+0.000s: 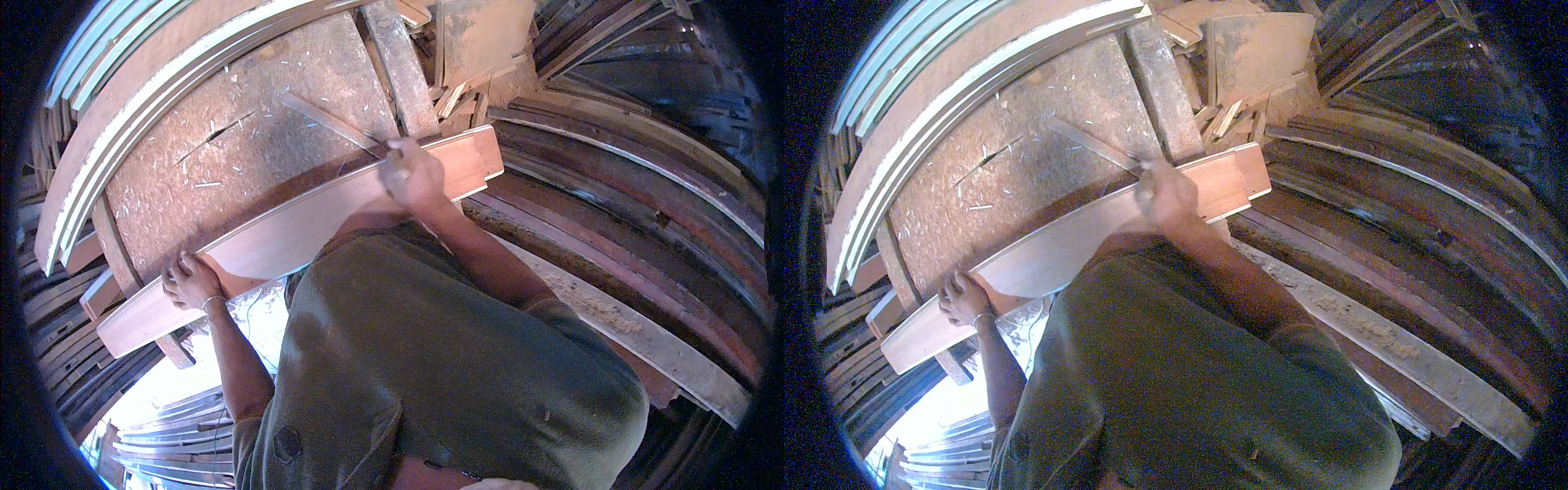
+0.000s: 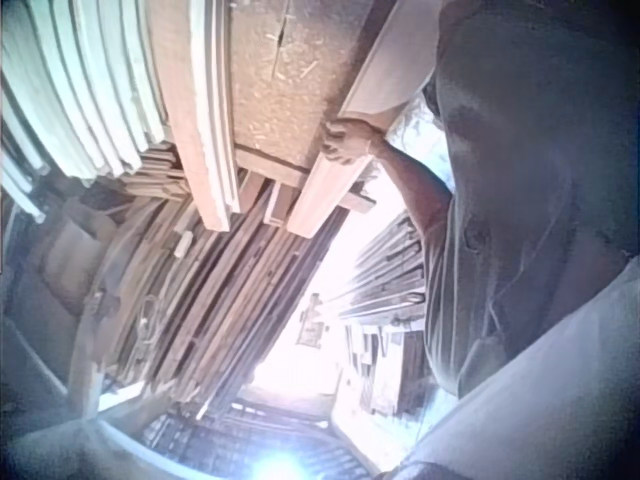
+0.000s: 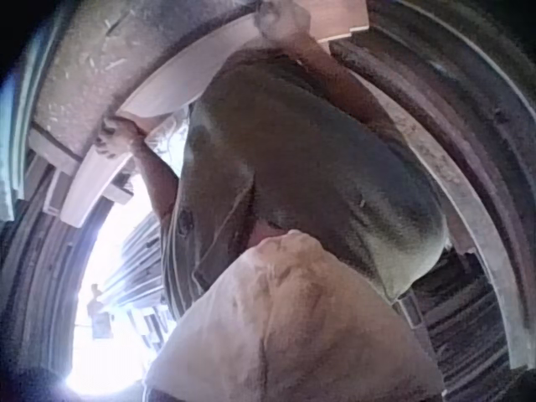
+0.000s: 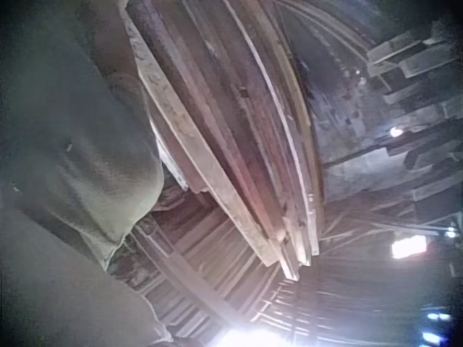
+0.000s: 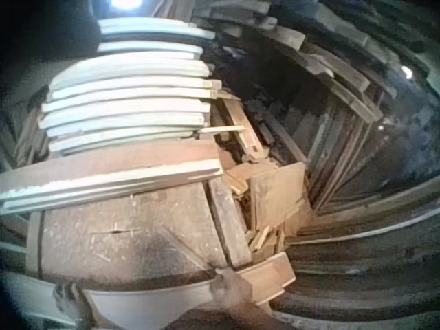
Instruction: The person scrapes a wooden plank with a metal tool and then uses a handheld power router to trim the edges of wooden planks.
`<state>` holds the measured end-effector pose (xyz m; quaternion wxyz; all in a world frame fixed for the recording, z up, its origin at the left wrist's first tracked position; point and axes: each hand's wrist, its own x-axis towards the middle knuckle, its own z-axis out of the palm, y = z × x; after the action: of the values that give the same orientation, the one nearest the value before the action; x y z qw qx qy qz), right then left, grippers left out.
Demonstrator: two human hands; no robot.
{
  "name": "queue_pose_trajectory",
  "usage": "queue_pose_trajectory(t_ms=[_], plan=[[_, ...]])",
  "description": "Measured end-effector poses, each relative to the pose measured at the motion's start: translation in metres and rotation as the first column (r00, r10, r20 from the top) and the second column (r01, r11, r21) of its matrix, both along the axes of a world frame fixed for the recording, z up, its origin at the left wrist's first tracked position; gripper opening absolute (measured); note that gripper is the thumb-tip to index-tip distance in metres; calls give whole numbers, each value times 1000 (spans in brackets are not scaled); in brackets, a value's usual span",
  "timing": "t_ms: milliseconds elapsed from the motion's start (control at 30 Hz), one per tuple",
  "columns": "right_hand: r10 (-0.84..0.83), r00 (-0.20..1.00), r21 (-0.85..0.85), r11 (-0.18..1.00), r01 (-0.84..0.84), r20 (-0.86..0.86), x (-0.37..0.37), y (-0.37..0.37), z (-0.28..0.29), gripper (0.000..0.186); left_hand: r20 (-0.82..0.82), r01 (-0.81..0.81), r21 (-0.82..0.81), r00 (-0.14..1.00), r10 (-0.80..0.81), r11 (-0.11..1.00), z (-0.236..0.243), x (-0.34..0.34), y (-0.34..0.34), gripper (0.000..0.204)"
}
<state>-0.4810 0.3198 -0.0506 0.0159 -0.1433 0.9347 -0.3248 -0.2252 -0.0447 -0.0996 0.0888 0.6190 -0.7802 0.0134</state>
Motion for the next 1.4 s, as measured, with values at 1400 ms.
queue_pose_trajectory(t_ms=[1400], plan=[[-354,931,128,923,363,-90,-8,7,-12,16,-215,103,-122,968,-128,987,33,131,-235,74]])
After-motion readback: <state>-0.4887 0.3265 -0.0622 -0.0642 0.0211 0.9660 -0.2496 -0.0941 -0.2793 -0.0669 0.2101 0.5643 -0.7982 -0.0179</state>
